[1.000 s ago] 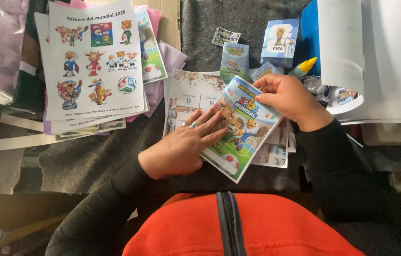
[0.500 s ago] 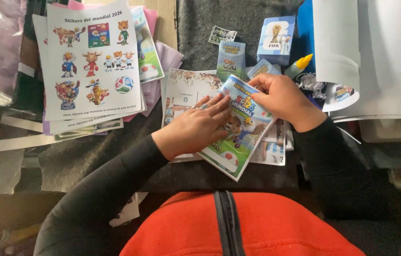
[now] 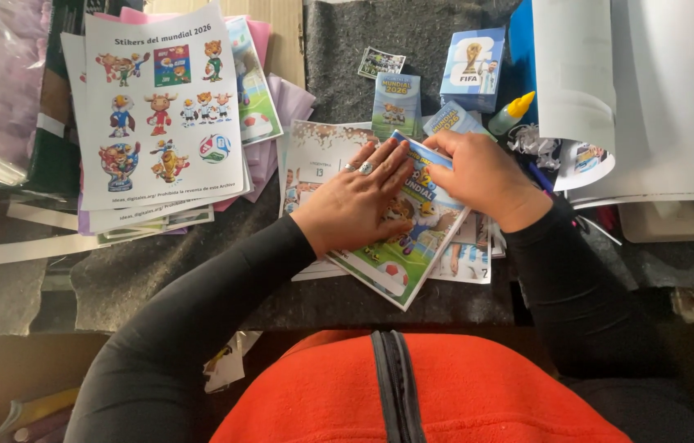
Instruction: Applying glue to paper pages and binding them together to assemble a coloring booklet.
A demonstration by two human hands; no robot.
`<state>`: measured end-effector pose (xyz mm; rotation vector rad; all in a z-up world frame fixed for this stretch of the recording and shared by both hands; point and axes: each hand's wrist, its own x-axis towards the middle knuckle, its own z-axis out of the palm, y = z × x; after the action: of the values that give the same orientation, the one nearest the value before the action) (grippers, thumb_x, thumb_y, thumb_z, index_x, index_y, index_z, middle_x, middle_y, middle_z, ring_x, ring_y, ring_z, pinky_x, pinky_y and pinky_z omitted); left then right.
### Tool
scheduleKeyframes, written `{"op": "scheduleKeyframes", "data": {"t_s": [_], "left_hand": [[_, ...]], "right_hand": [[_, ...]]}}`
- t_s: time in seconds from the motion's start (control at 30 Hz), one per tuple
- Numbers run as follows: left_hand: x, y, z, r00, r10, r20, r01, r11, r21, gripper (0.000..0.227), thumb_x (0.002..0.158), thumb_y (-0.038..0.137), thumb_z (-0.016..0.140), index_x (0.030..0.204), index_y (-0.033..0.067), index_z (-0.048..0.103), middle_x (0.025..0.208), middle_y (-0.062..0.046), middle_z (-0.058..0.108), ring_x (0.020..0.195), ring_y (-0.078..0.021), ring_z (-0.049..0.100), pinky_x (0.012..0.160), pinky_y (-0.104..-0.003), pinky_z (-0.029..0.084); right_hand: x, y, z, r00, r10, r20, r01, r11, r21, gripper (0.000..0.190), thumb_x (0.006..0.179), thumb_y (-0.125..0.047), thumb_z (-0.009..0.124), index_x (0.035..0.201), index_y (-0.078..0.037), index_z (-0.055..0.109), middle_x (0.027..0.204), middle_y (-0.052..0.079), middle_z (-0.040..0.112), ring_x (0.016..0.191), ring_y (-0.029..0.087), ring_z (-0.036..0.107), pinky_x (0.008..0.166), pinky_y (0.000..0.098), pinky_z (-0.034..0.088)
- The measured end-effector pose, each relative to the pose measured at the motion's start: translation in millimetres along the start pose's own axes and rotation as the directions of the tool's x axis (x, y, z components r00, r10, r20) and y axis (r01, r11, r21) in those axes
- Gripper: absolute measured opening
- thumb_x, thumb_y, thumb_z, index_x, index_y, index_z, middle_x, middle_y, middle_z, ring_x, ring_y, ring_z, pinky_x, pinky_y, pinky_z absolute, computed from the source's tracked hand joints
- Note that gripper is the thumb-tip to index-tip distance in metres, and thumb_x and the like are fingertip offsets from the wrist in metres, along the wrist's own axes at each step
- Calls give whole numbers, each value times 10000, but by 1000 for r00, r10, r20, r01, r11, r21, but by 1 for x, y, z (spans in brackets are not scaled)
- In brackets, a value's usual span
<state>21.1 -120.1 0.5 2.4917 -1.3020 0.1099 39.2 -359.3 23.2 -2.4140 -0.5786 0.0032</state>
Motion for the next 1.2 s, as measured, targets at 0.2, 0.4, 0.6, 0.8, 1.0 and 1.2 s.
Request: {"op": "scheduleKeyframes", "data": {"t_s": [0.2, 0.4, 0.6, 0.8, 1.0, 1.2], "left_hand": [[2, -1, 0, 1000, 15, 10, -15, 1000, -5, 878, 957, 584, 564, 1512, -77, 406, 1612, -310, 312, 1527, -402, 262, 1258, -499, 152], [5, -4, -1, 998, 5, 63, -5, 1000, -1, 966, 906, 667, 578, 1496, -80, 418, 1590, -312, 320, 1535, -396, 248, 1260, -509, 153], [8, -3, 1, 998, -23, 58, 25, 999, -35, 1035, 841, 722, 618, 1476, -73, 429, 1574, -318, 333, 1522, -404, 232, 1239, -508, 156], [6, -2, 1, 1000, -21, 17, 22, 998, -59, 1026, 829, 725, 658, 1447, -71, 466, 1562, -315, 351, 1521, -407, 246, 1240, -521, 164], [1, 5, -6, 999, 0, -36, -2, 999, -43, 962, 819, 696, 698, 1402, -52, 541, 1516, -294, 421, 1472, -425, 359, 1232, -523, 254], [-13, 15, -4, 998, -40, -54, 37, 998, -57, 952, 788, 665, 758, 1357, -68, 546, 1449, -295, 456, 1432, -455, 404, 1209, -521, 296]], "right_hand": [[0, -3, 1, 998, 63, 11, -62, 997, -55, 313, 879, -184, 695, 1148, -24, 716, 982, 232, 732, 927, 382, 719, 819, 441, 570], [0, 3, 5, 1000, 7, -16, -8, 999, -53, 311, 864, -161, 690, 1141, -21, 715, 991, 226, 735, 938, 385, 717, 828, 443, 569], [-1, 0, 5, 997, 81, 6, -80, 995, -55, 324, 869, -160, 680, 1174, -54, 709, 992, 218, 736, 914, 371, 728, 816, 437, 577], [-5, -3, 12, 980, -192, -48, 177, 958, -226, 628, 867, -108, 636, 1491, -126, 567, 1159, 180, 709, 943, 379, 688, 773, 461, 565], [-1, -4, 24, 994, -110, -14, 96, 912, -398, 599, 876, -164, 641, 1455, -311, 597, 953, 104, 643, 820, 364, 656, 695, 489, 553], [4, -9, 23, 999, 18, 50, 7, 895, -445, 591, 884, -200, 610, 1458, -342, 593, 970, 104, 659, 821, 366, 669, 716, 497, 561]]}}
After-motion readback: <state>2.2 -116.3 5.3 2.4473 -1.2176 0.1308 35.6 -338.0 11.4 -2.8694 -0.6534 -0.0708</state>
